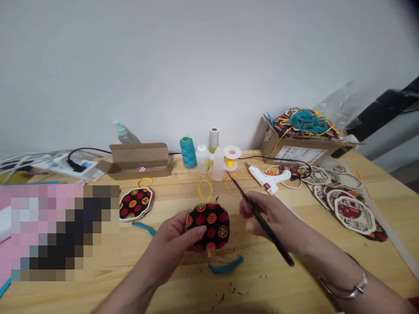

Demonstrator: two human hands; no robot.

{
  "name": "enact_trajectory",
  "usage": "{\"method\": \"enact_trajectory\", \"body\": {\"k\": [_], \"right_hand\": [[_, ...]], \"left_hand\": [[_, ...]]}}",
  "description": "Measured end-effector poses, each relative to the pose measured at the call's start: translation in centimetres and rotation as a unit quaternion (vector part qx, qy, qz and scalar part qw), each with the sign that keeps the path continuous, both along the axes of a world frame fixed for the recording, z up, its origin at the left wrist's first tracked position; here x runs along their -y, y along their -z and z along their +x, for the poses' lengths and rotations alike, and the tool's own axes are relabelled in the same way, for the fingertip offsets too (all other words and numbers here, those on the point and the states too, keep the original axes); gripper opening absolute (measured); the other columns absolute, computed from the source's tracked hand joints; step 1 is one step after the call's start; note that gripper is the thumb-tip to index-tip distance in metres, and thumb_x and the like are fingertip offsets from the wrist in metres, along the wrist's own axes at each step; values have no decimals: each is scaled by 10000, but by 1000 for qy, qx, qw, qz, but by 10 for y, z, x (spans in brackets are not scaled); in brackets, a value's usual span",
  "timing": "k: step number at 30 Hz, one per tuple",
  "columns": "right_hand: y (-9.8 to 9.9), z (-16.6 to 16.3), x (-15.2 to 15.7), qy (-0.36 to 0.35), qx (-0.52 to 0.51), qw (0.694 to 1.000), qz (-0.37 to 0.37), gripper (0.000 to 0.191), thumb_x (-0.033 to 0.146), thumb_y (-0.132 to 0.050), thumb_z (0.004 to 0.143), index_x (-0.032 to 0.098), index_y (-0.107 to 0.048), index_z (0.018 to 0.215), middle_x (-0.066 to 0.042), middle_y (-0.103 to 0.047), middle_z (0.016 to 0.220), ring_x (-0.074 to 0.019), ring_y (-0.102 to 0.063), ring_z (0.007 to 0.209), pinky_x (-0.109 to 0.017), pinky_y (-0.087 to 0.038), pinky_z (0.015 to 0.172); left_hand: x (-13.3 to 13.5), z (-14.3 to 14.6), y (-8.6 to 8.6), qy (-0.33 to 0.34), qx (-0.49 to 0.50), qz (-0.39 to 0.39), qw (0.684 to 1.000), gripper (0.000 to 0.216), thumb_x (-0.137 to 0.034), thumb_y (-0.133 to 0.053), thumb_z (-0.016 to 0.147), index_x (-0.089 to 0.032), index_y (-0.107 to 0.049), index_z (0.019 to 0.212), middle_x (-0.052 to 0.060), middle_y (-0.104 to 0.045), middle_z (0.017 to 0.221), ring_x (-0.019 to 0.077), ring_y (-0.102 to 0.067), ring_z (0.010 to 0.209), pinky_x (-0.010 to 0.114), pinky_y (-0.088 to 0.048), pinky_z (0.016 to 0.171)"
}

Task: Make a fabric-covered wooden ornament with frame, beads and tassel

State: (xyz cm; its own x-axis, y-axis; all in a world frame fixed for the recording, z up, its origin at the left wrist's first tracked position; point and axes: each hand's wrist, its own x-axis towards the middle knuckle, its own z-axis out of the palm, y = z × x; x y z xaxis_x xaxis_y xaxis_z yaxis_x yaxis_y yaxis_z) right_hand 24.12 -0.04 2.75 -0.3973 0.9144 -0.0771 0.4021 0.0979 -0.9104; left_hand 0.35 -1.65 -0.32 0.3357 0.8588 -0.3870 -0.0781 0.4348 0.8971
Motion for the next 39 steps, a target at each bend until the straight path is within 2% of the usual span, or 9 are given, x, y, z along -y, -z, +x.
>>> {"method": "enact_trajectory", "body": {"k": [2,4,8,13,20,27,35,39], "right_hand": [[-1,-5,1,7,60,998,5,394,548,-623,728,197,-453,677,41,-429,627,-117,-387,598,-247,-306,521],[2,-10,3,16,115,992,41,402,541,-644,710,195,-450,646,45,-416,613,-116,-375,591,-245,-283,517],[8,-11,5,31,210,967,142,339,499,-669,701,195,-519,698,14,-536,701,-141,-460,658,-258,-303,582],[8,-7,4,22,287,937,196,322,498,-639,721,190,-549,691,-13,-599,696,-165,-517,678,-283,-296,631],[7,-8,7,26,288,931,224,338,480,-636,720,192,-493,614,12,-566,598,-141,-483,601,-275,-264,608],[9,-7,7,28,301,925,231,342,488,-633,714,190,-501,610,10,-564,588,-139,-474,588,-272,-261,610],[10,-8,6,32,304,922,236,354,503,-635,704,188,-514,596,10,-564,570,-135,-459,569,-266,-253,596],[13,-7,6,32,304,921,243,363,508,-629,710,187,-514,586,3,-567,562,-134,-465,560,-265,-256,588]], "left_hand": [[-1,-1,1,2,-2,3,1000,426,-336,-686,759,-169,-621,1146,108,-721,1009,220,-677,804,266,-497,635],[-1,-1,2,0,1,1,1000,412,-339,-685,760,-163,-628,1128,106,-725,988,212,-674,784,262,-493,631],[-1,-1,3,-17,14,-4,1000,376,-315,-696,756,-180,-639,1101,76,-735,946,169,-660,749,228,-486,615],[-1,-1,4,-22,21,-6,1000,370,-302,-697,759,-187,-642,1106,72,-738,933,144,-654,721,202,-481,600],[-1,0,-1,-26,34,-9,999,362,-285,-706,749,-177,-651,1090,77,-738,915,180,-675,743,223,-501,593],[-1,-1,0,-22,35,-6,999,321,-283,-686,776,-182,-646,1078,70,-739,930,160,-669,741,214,-500,611],[-2,0,0,-22,51,-13,998,363,-269,-686,780,-206,-626,1132,65,-731,987,189,-685,798,251,-522,649],[-2,0,-3,-29,43,-16,999,346,-270,-706,759,-189,-648,1090,68,-736,969,190,-687,792,251,-526,654]]}}
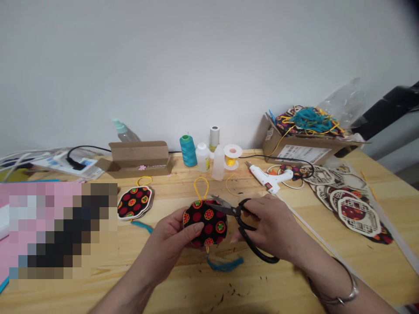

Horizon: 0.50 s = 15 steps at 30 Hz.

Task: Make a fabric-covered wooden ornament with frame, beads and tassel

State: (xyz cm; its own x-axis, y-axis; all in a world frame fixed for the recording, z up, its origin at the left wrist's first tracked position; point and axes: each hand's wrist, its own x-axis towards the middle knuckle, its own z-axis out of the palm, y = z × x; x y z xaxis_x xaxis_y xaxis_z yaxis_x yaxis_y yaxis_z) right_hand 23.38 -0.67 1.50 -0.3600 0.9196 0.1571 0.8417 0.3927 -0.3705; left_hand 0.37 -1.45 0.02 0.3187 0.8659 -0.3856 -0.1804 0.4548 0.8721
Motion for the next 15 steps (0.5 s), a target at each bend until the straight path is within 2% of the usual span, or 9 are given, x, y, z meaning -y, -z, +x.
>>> {"method": "enact_trajectory", "body": {"k": [9,15], "right_hand": [[2,0,-1,2,0,999,37,384,504,-622,716,193,-480,542,10,-537,503,-124,-448,508,-265,-255,572],[4,-1,-1,3,4,998,61,366,510,-630,706,189,-524,565,4,-569,520,-130,-468,515,-272,-269,590]], "left_hand": [[1,1,0,-8,13,-4,1000,342,-274,-715,744,-183,-658,1069,73,-738,955,206,-690,787,276,-534,658],[1,1,-1,-6,19,-9,1000,305,-267,-714,746,-170,-660,1030,79,-741,926,194,-685,759,260,-523,636]]}}
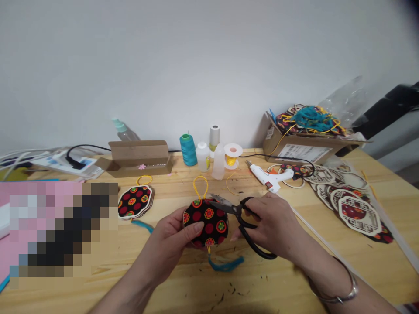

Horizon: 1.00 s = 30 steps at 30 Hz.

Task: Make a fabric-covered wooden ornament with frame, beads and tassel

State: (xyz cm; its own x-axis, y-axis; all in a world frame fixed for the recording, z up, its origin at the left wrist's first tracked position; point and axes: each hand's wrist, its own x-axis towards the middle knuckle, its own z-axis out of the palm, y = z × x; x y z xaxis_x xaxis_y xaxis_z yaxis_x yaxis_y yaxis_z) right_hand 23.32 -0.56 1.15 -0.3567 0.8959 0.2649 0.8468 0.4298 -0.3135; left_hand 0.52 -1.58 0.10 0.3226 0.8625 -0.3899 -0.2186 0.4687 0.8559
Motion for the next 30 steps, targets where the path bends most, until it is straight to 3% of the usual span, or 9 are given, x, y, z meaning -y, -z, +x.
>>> {"method": "enact_trajectory", "body": {"k": [11,18,24,30], "right_hand": [[2,1,0,-15,8,999,29,383,505,-614,725,189,-493,545,11,-546,499,-118,-447,490,-270,-261,565],[5,4,-1,-12,3,1000,22,381,488,-627,727,190,-478,542,24,-538,498,-114,-425,489,-267,-260,567],[4,6,-3,-21,10,999,23,394,486,-612,754,187,-474,538,18,-546,498,-114,-436,483,-261,-256,552],[-1,8,-5,62,-20,998,2,395,500,-612,730,198,-447,536,17,-485,470,-122,-413,477,-248,-234,505]], "left_hand": [[1,1,-2,-19,-5,-1,1000,338,-284,-741,704,-166,-671,1014,81,-738,900,215,-680,777,285,-527,665],[0,2,-3,-18,12,6,1000,310,-260,-732,720,-178,-673,1013,68,-741,906,180,-685,737,246,-531,632],[2,3,-2,-23,-2,8,1000,335,-273,-732,713,-179,-672,1029,75,-739,938,215,-688,795,274,-528,666],[1,2,-3,-17,-31,6,999,410,-311,-726,714,-163,-650,1089,103,-736,959,206,-685,737,234,-489,573]]}}
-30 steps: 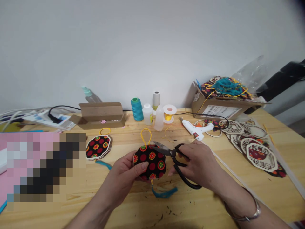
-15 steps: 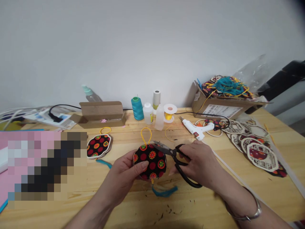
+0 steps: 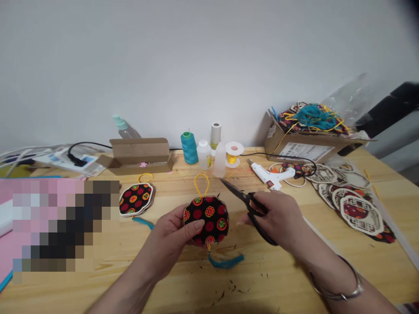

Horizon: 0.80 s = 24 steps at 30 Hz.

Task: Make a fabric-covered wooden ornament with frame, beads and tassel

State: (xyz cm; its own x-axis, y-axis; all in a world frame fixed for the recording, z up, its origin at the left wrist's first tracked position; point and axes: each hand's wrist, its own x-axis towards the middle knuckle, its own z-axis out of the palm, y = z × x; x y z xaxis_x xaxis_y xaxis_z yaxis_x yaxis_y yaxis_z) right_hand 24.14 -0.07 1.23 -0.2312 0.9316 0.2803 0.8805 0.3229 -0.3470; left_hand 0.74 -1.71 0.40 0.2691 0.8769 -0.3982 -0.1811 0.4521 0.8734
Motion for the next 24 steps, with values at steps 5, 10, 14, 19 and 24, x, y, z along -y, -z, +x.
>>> {"method": "enact_trajectory", "body": {"k": [5,10,14,19,24], "right_hand": [[-16,0,2,18,-17,998,-49,392,541,-651,656,206,-451,624,15,-517,561,-132,-422,517,-244,-254,510],[-29,-4,6,-35,46,994,-94,347,531,-646,685,200,-546,714,-14,-607,692,-173,-516,638,-276,-304,599],[-30,-6,4,-95,91,990,-48,318,507,-638,705,194,-592,740,-33,-628,744,-195,-554,713,-314,-309,680],[-22,-5,-1,-122,107,987,-1,328,509,-648,702,185,-598,722,-30,-625,721,-182,-545,683,-321,-290,682],[-16,-1,-1,-132,106,985,-23,352,540,-641,707,193,-614,755,-28,-628,725,-184,-548,695,-329,-294,706]], "left_hand": [[-1,-3,5,38,-16,4,999,427,-307,-698,755,-172,-614,1151,97,-730,987,196,-678,782,239,-493,617],[0,-3,8,67,-17,14,997,385,-309,-692,763,-189,-628,1124,70,-727,983,189,-670,822,248,-507,670],[0,-2,8,93,-37,28,995,317,-303,-686,769,-185,-647,1061,45,-729,911,150,-655,737,215,-489,614],[0,-1,6,149,-19,7,989,357,-321,-665,779,-171,-622,1100,84,-716,1005,209,-664,838,292,-508,707],[2,-1,7,171,-31,5,985,355,-312,-669,779,-201,-631,1114,64,-710,1026,201,-658,859,288,-505,728]]}}
